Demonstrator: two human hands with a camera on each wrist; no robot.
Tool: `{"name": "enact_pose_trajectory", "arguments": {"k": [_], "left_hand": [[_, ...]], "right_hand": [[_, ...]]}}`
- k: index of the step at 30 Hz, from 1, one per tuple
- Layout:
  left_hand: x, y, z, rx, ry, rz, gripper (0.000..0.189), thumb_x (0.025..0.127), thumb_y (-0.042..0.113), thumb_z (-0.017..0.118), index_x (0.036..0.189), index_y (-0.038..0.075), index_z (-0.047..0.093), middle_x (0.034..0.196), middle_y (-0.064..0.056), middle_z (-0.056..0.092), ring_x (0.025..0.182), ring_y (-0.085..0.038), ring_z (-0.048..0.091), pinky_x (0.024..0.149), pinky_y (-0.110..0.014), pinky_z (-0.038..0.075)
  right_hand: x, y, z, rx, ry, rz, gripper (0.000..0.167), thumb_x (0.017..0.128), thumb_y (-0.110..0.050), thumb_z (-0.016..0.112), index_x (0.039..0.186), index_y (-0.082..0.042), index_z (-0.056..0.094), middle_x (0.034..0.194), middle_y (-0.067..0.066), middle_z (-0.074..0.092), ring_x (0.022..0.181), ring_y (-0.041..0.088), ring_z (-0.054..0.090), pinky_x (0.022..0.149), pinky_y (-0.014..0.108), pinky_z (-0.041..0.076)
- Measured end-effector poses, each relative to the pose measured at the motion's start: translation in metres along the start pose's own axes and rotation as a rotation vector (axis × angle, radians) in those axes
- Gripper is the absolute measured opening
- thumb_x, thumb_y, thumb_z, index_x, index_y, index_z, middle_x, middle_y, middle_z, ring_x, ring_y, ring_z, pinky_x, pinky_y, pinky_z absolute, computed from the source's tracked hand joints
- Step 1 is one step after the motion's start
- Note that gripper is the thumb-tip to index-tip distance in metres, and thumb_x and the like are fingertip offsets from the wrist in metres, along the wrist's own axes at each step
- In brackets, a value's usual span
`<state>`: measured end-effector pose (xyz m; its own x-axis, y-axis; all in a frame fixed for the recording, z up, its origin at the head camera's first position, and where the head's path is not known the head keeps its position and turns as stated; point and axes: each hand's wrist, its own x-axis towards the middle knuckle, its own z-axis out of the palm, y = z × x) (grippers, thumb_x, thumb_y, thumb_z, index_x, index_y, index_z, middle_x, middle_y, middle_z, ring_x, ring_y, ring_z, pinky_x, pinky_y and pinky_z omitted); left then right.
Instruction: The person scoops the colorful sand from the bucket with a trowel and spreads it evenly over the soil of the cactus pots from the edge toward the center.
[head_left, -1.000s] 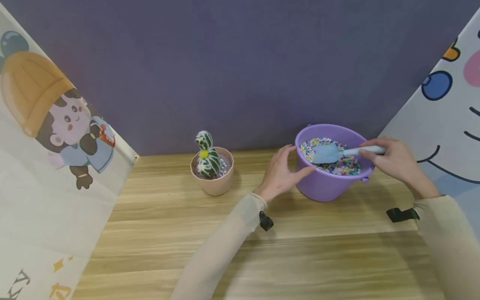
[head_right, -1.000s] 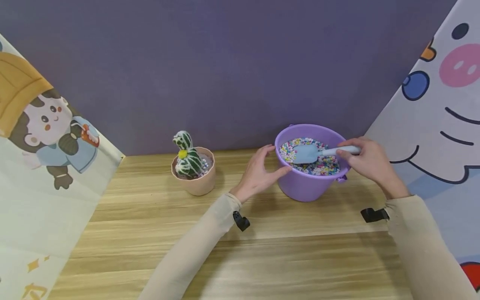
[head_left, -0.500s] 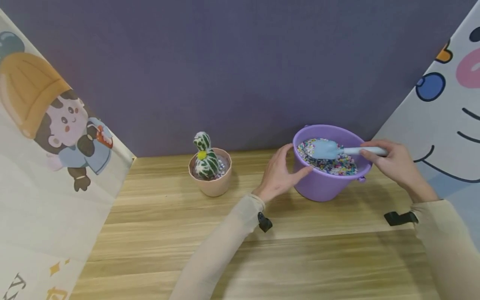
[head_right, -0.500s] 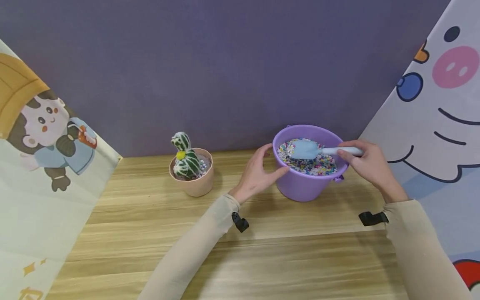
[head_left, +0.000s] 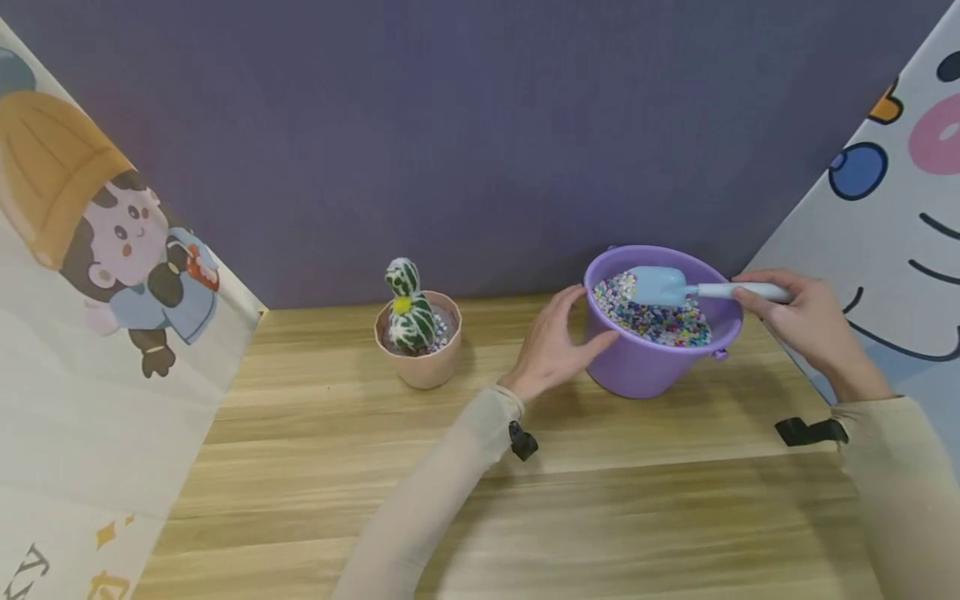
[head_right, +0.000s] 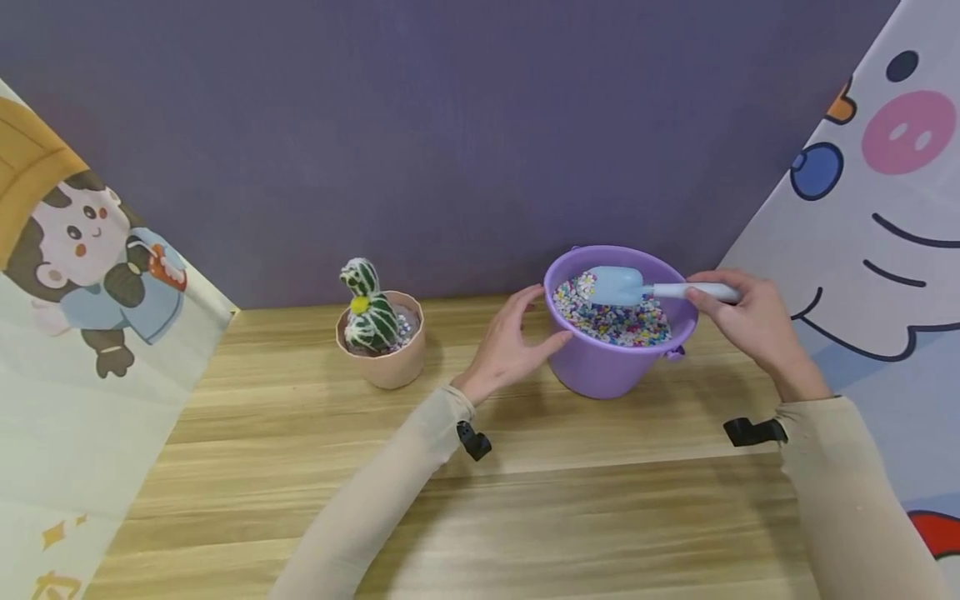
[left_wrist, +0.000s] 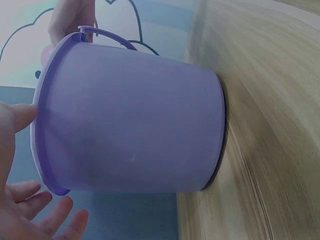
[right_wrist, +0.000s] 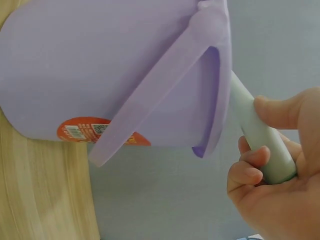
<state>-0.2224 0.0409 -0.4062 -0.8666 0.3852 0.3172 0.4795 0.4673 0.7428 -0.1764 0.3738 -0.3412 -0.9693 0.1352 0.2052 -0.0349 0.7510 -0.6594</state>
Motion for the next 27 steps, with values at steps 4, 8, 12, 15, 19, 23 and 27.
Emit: {"name": "enact_pose_trajectory", "arguments": {"k": [4,8,12,15,19,23,27], "left_hand": [[-0.001,-0.002,-0.004,-0.001,-0.011,-0.032,0.088,0.094,0.054,0.075,0.164,0.012,0.039,0.171,-0.006,0.041,0.155,-0.026,0.045,0.128,-0.049,0.039],[-0.003,-0.005,-0.008,-0.005,-0.012,-0.05,0.085,0.095,0.05,0.075,0.163,0.014,0.041,0.17,-0.005,0.042,0.152,-0.025,0.048,0.125,-0.049,0.043],[-0.008,-0.009,-0.013,-0.006,0.004,-0.042,0.08,0.094,0.044,0.077,0.161,0.015,0.044,0.167,-0.006,0.046,0.145,-0.025,0.054,0.121,-0.047,0.048],[-0.012,-0.013,-0.017,-0.005,0.008,-0.039,0.078,0.094,0.042,0.078,0.16,0.015,0.046,0.165,-0.005,0.047,0.143,-0.025,0.056,0.118,-0.045,0.05],[-0.017,-0.017,-0.023,-0.012,0.009,-0.038,0.077,0.094,0.04,0.078,0.159,0.013,0.047,0.164,-0.006,0.049,0.142,-0.028,0.056,0.118,-0.047,0.05],[-0.021,-0.019,-0.028,-0.004,0.015,-0.028,0.075,0.095,0.039,0.078,0.158,0.013,0.047,0.163,-0.006,0.05,0.142,-0.028,0.056,0.118,-0.048,0.05],[-0.026,-0.022,-0.031,0.018,0.009,-0.028,0.073,0.095,0.04,0.077,0.157,0.015,0.048,0.161,-0.006,0.051,0.141,-0.026,0.056,0.119,-0.046,0.049]], "right_hand": [[-0.001,-0.005,-0.001,0.009,0.0,0.004,0.046,0.107,-0.038,0.065,0.133,-0.001,0.068,0.086,-0.035,0.058,0.079,0.0,0.054,0.063,0.016,0.045],[-0.001,-0.009,-0.002,0.007,0.0,0.015,0.047,0.106,-0.041,0.064,0.133,-0.002,0.068,0.086,-0.037,0.058,0.08,-0.001,0.055,0.064,0.016,0.045],[-0.001,-0.014,-0.002,0.014,0.002,0.027,0.05,0.106,-0.044,0.064,0.133,-0.002,0.068,0.088,-0.037,0.057,0.082,0.001,0.053,0.065,0.017,0.045],[-0.003,-0.017,0.0,0.029,0.0,0.034,0.052,0.106,-0.045,0.064,0.134,-0.002,0.067,0.091,-0.038,0.057,0.086,-0.001,0.052,0.067,0.015,0.045],[-0.005,-0.021,0.003,0.046,-0.01,0.046,0.054,0.105,-0.048,0.065,0.137,-0.004,0.067,0.097,-0.041,0.055,0.095,-0.005,0.051,0.073,0.013,0.043],[-0.006,-0.024,0.005,0.067,-0.005,0.033,0.054,0.105,-0.047,0.066,0.137,-0.004,0.067,0.098,-0.041,0.056,0.097,-0.002,0.051,0.075,0.013,0.042],[-0.007,-0.029,0.009,0.082,0.014,0.003,0.052,0.105,-0.043,0.067,0.134,0.0,0.067,0.095,-0.04,0.057,0.095,-0.003,0.052,0.076,0.013,0.042]]}}
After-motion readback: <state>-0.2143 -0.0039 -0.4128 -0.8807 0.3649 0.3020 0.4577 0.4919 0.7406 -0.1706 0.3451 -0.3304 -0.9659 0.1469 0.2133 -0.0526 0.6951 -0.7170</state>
